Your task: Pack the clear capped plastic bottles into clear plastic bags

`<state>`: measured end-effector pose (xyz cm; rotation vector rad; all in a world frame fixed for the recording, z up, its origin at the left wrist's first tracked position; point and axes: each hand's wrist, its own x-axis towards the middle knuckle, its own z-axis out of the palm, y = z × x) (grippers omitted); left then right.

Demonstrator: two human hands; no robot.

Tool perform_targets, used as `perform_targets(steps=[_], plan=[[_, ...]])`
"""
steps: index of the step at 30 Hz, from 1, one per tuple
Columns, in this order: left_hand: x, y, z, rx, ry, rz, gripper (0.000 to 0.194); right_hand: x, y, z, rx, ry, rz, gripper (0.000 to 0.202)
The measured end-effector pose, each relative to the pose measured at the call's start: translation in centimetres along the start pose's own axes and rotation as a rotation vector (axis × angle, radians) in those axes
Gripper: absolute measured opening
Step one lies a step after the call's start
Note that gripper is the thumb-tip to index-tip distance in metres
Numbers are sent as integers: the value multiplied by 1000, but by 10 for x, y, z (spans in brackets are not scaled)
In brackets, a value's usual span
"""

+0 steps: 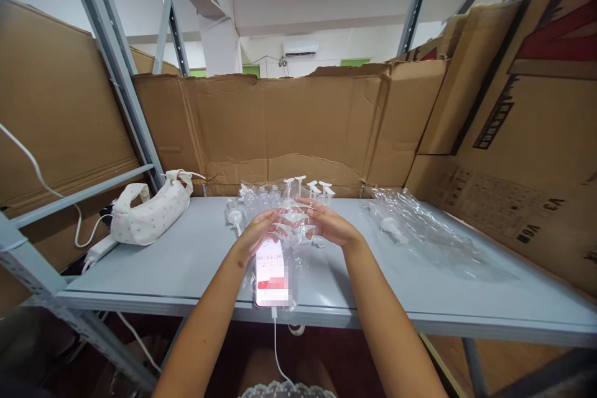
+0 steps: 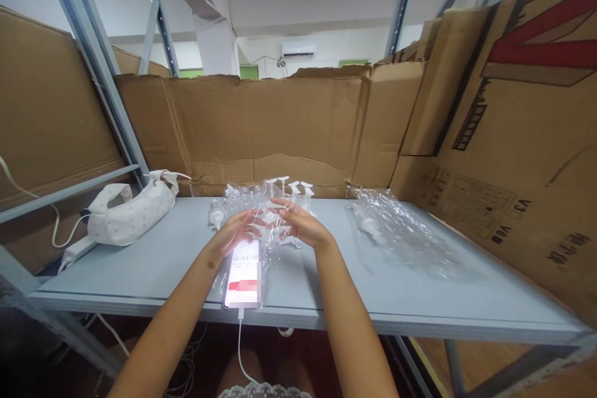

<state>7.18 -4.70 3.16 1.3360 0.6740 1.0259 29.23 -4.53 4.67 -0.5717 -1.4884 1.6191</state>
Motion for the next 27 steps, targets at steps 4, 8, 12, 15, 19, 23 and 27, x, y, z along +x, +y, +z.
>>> perform_targets(steps=[4,8,12,15,19,23,27], plan=[[2,-5,0,58,140,66,37,4,7,7,-27,242,-41,47],[2,-5,0,54,141,104,29,9,13,11,-102,569,-145,43],[-3,-2,3,71,9,62,26,11,15,10,-130,730,-182,33],[-4,-2,4,62,-9,46,31,12,17,12,-132,700,-136,30],[-1,-5,1,26,101,58,45,13,20,20,-158,544,-72,30],[2,-7,0,89,203,14,48,14,24,26,-157,460,-48,36],[2,-7,1,140,184,1,51,16,29,23,-167,498,-54,42]])
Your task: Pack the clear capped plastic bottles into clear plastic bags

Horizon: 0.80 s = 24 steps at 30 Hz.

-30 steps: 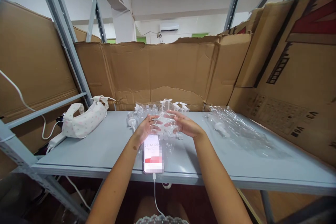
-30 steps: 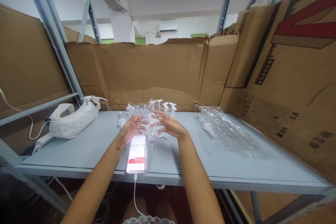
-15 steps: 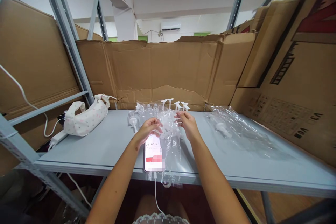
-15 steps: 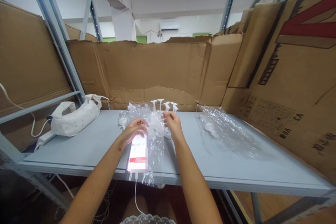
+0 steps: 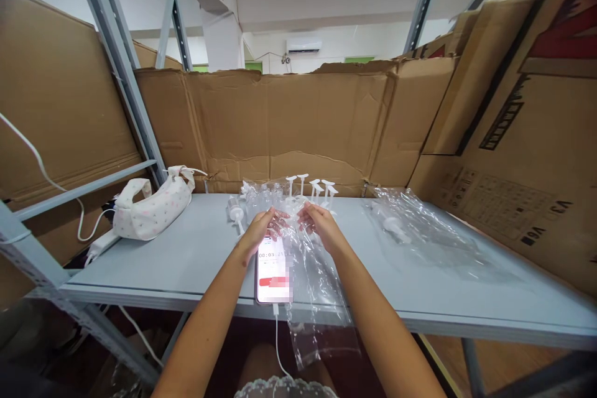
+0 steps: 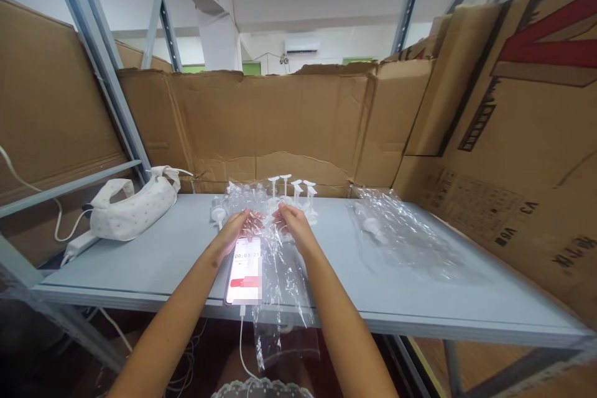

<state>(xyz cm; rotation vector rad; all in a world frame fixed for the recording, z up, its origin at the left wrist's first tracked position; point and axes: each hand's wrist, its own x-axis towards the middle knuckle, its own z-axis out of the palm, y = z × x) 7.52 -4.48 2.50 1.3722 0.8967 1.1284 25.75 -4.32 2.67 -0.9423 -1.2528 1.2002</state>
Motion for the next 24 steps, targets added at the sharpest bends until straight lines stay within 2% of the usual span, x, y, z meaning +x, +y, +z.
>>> perform_targets(steps=[5,10,18,21,24], plan=[[-2,4,2,-21,80,31,52,4,5,-2,12,80,-37,41],[-3,8,1,-17,121,52,52,3,3,-2,-14,76,-45,39],[-2,5,0,-33,88,84,36,-2,-4,-3,-26,16,-73,35],[-3,7,1,-24,94,59,34,-3,-3,-1,-40,-14,-86,35],[-5,11,-1,-115,39,25,38,-4,-2,0,-43,-24,-106,34]])
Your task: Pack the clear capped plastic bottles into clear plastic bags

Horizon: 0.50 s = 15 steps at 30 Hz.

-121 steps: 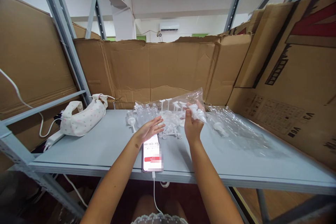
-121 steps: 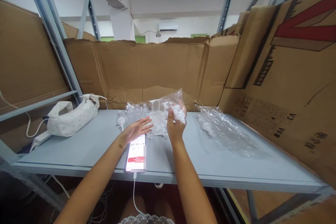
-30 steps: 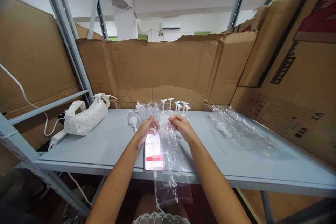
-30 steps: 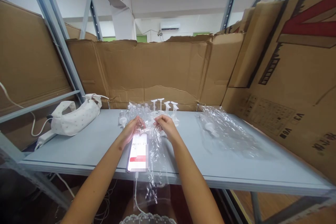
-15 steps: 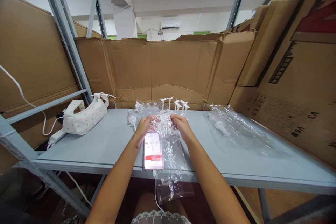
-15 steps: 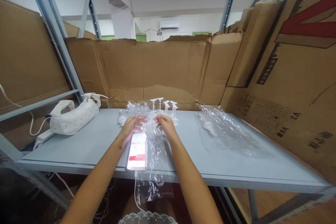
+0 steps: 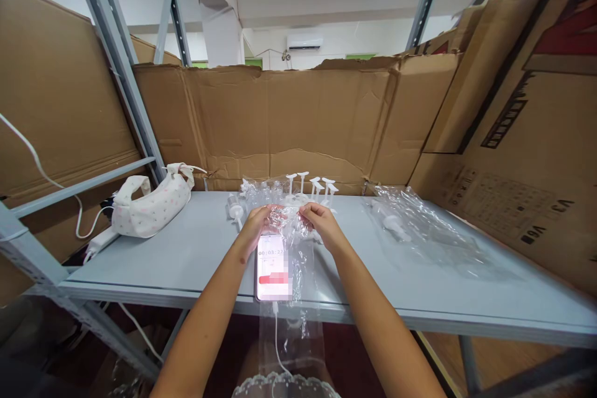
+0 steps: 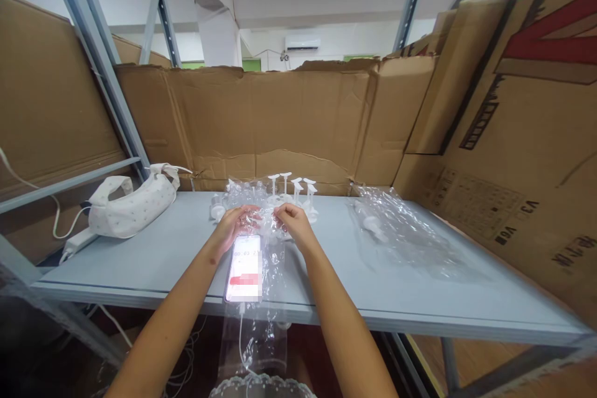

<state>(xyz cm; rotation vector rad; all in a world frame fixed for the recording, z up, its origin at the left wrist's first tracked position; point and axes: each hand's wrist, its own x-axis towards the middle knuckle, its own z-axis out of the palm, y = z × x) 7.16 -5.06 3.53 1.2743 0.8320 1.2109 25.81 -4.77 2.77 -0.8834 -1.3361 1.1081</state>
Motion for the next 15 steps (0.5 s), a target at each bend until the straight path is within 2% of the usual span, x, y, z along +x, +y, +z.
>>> perform_targets(steps=[4,6,8,12,15], plan=[[-1,5,-8,-166,-138,-119,48,-2,-4,-2,-41,-88,-6,31],[-1,5,-10,-167,-174,-166,50,-3,-5,-3,-73,-158,10,31],[-1,4,-10,-88,-203,-178,47,-4,-4,-3,-106,-239,44,32],[-3,2,-7,112,-279,-167,29,-6,-1,1,-143,-425,64,36],[-3,0,-6,173,-321,-134,24,-8,0,4,-149,-477,36,40]])
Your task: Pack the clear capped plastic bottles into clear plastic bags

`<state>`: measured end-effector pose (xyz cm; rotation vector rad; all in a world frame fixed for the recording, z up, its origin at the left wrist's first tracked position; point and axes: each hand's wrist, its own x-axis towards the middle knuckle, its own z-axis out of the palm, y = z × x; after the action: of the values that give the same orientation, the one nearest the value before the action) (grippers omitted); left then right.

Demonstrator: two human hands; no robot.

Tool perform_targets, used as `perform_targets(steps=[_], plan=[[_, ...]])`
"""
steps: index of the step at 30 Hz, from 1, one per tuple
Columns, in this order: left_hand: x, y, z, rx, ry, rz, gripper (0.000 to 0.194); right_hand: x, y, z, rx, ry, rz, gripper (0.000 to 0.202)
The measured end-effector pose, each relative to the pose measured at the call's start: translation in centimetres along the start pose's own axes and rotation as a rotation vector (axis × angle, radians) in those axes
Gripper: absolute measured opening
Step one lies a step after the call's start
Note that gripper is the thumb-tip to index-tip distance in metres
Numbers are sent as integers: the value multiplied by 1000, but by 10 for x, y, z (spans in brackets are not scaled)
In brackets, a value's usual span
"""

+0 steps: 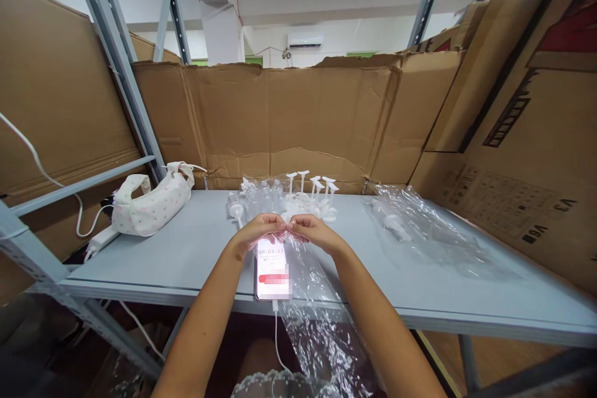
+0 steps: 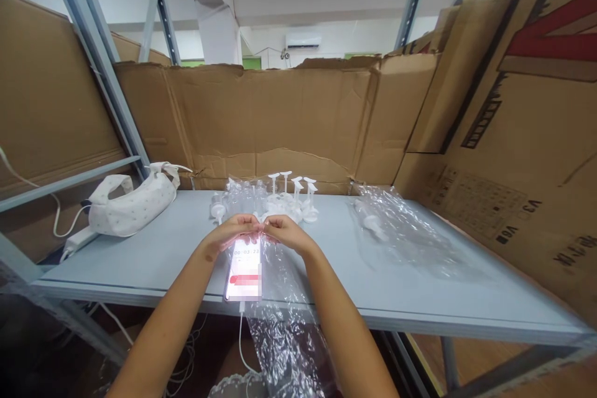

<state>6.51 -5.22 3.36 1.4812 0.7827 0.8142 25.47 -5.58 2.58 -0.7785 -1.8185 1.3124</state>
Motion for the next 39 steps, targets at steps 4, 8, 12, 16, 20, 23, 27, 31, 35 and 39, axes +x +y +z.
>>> perform_targets(steps=[4,8,12,16,20,23,27,31,35,39], plan=[[0,-1,-1,21,-21,25,26,0,0,0,4,-21,2,38],[-2,3,1,45,-37,39,25,0,2,-7,43,-7,27,33],[-5,7,4,81,-42,47,27,-2,3,-17,68,32,81,30],[-6,8,1,77,-28,53,27,-2,4,-25,69,104,121,30],[-7,7,-4,37,-8,61,31,-2,6,-31,98,251,95,29],[-5,5,-5,-20,44,74,34,-1,6,-32,126,321,102,31],[-1,1,-6,-133,127,148,38,1,7,-30,145,419,87,34],[2,-3,-5,-37,69,136,47,6,10,-27,230,537,26,38],[7,-6,-1,124,138,106,40,9,10,-23,274,629,-21,41],[13,-9,-3,62,363,197,41,8,6,-20,262,578,32,46]])
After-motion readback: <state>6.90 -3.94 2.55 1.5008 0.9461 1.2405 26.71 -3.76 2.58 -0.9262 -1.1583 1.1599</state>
